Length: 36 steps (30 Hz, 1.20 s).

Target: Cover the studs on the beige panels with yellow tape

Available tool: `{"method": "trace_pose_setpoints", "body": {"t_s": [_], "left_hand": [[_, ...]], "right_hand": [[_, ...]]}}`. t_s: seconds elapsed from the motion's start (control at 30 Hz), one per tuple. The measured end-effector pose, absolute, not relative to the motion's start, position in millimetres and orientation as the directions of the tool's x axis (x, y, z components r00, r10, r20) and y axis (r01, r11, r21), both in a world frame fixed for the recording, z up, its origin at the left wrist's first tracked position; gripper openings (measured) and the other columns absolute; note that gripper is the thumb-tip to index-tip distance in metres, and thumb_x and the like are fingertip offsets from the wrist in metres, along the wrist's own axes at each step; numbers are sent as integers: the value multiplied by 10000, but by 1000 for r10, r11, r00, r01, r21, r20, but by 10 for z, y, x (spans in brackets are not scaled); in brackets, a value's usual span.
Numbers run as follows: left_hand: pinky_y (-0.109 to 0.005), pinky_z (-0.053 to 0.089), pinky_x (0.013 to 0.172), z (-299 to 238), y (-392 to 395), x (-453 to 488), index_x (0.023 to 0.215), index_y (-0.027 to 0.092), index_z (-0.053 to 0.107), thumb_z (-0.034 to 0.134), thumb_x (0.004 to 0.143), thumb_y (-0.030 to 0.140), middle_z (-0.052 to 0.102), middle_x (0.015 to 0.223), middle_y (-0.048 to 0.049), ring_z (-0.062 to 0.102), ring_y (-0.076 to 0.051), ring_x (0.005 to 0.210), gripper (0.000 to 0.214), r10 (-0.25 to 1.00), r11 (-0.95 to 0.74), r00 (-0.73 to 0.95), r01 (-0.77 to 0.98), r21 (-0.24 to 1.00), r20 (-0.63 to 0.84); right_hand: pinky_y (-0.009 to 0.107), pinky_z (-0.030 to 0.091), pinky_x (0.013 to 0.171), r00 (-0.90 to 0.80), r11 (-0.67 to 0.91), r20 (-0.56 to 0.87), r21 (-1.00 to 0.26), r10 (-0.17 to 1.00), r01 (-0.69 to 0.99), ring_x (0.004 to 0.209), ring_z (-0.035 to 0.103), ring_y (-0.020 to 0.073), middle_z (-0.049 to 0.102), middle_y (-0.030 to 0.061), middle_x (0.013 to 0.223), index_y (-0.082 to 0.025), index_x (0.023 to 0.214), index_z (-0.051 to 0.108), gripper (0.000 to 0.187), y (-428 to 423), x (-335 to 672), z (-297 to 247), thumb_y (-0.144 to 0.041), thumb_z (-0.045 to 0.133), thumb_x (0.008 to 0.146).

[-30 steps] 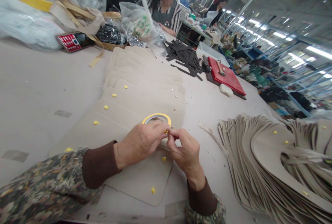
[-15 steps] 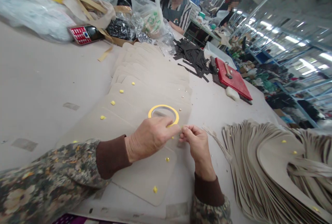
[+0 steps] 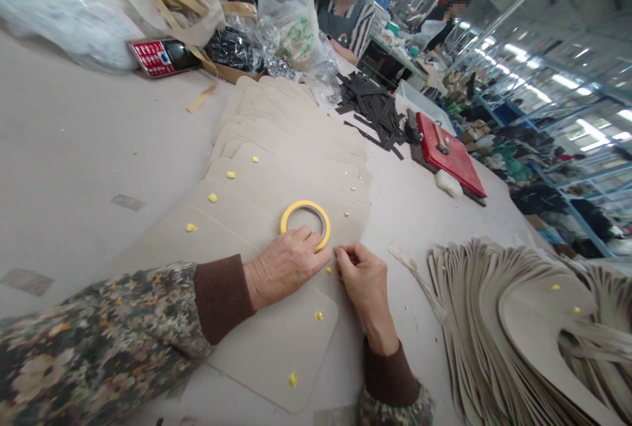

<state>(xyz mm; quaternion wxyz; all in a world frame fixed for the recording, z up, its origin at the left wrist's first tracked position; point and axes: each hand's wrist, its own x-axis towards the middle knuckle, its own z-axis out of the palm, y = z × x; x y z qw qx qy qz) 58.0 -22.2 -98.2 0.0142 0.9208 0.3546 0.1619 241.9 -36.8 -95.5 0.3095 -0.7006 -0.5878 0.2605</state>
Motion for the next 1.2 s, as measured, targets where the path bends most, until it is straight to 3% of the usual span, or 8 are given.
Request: {"method": "trace_pose_setpoints", "body": {"t_s": [0.1,0.23,0.37,0.57,0.77,1.0,1.1,1.2], "left_hand": [[-351,458,666,-984,-216,569,861,179,576,472,958,129,608,849,-85,540,-251,784,151,664,-744,693,652,150,280],[-345,446,668,-973,-196,554,872,180,584,466,958,126,595,829,-78,528,-242,774,156,667,-742,690,652,157,281],[-366,444,697,-953,-176,545,871,183,588,463,954,127,587,816,-77,519,-241,763,160,665,-743,690,648,166,286],[-388,450,701,-956,-197,529,873,182,587,463,923,85,598,830,-86,536,-257,762,164,672,-739,688,651,176,274],[-345,455,637,-930,-222,480,894,175,585,455,895,38,581,808,-60,546,-227,700,189,662,-749,693,630,206,287],[-289,487,638,-880,-158,399,997,186,607,440,961,101,621,857,-36,600,-200,750,190,650,-759,642,570,315,406],[-277,533,693,-923,-164,409,1135,186,578,446,988,138,671,919,-36,653,-187,810,203,648,-761,582,472,445,491],[-310,566,806,-978,-183,425,1330,178,471,456,996,156,705,1110,-82,689,-207,970,335,643,-765,547,433,476,536]], "right_hand": [[267,493,588,179,-96,49,-694,983,713,565,630,166,689,19,607,-196,726,690,173,-344,2420,-955,-352,632,775],[252,475,438,243,-156,10,-741,970,653,431,603,163,647,-32,532,-171,1001,629,324,-359,2533,-1007,-413,671,790],[264,543,480,208,-138,-11,-783,978,607,515,673,167,715,29,641,-174,853,632,296,-444,2632,-1033,-459,561,882],[342,512,755,139,-21,136,-638,981,770,754,687,218,763,93,836,-191,823,753,246,-481,2500,-1046,-386,604,842],[321,465,689,118,-29,126,-550,985,835,677,660,211,738,80,751,-177,769,741,243,-403,2417,-1011,-331,573,853],[231,505,592,-60,19,-38,-670,997,742,620,684,156,755,-9,700,-220,758,774,131,-585,2519,-831,-244,661,821],[256,553,690,0,73,99,-739,995,669,722,701,161,778,35,865,-189,951,759,174,-618,2512,-813,-273,621,884],[260,560,686,-55,320,364,-725,930,610,730,677,147,756,51,900,-182,1024,718,163,-600,2449,-794,-215,615,901]]}}
